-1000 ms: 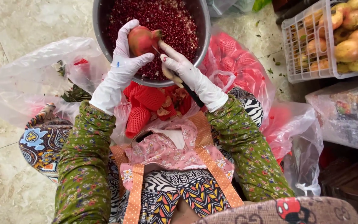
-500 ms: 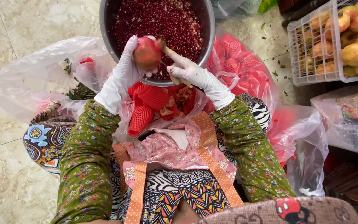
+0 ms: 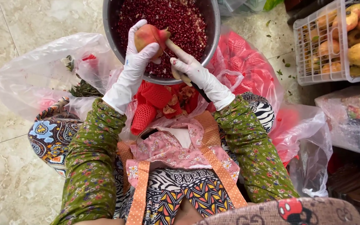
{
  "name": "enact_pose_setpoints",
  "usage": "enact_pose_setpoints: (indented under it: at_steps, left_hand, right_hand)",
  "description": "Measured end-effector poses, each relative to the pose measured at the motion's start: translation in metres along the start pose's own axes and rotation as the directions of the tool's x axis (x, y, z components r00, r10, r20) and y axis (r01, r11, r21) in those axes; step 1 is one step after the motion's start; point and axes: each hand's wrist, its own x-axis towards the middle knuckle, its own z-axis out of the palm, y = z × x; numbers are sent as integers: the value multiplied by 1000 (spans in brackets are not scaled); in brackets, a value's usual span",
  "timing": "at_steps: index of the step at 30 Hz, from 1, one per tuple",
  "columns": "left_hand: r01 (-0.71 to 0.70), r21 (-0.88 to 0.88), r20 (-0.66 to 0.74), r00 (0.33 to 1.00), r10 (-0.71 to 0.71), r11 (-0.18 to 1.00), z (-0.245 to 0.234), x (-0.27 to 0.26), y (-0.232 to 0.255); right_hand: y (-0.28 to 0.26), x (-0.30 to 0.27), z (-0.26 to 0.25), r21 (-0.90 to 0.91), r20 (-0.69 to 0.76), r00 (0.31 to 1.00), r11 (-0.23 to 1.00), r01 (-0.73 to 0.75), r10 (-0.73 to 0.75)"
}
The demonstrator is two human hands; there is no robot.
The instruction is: The person wearing gloves peels pomegranates with a knife, dropping the seeds into a metal bowl and discarding the rinds into a plastic bag.
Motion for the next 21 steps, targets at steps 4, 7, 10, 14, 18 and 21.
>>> enact_pose_setpoints:
  at_steps: [4, 7, 10, 14, 18, 21]
  left_hand:
    - [245, -139, 42, 970, -241, 960, -12, 6, -3]
    - [444, -233, 130, 896, -425, 865, -24, 9, -12]
    - [514, -383, 104, 850, -516, 768, -23, 11, -8]
    - [190, -149, -125, 970, -209, 970, -5, 7, -5]
    - [129, -98, 11, 992, -129, 987, -11, 2, -8]
    - [408, -283, 116, 913, -392, 868, -18, 6, -7]
  right_hand:
    - [-2, 3, -5, -230, 61, 997, 972, 51, -38]
    - [-1, 1, -12, -282, 90, 996, 958, 44, -20]
    - [2, -2, -13, -227, 71, 997, 974, 13, 3]
    - [9, 6, -7, -111, 15, 999, 993, -34, 36]
    - [10, 7, -7, -271, 21, 999, 962, 38, -34]
    - [9, 9, -12, -256, 42, 999, 966, 42, -32]
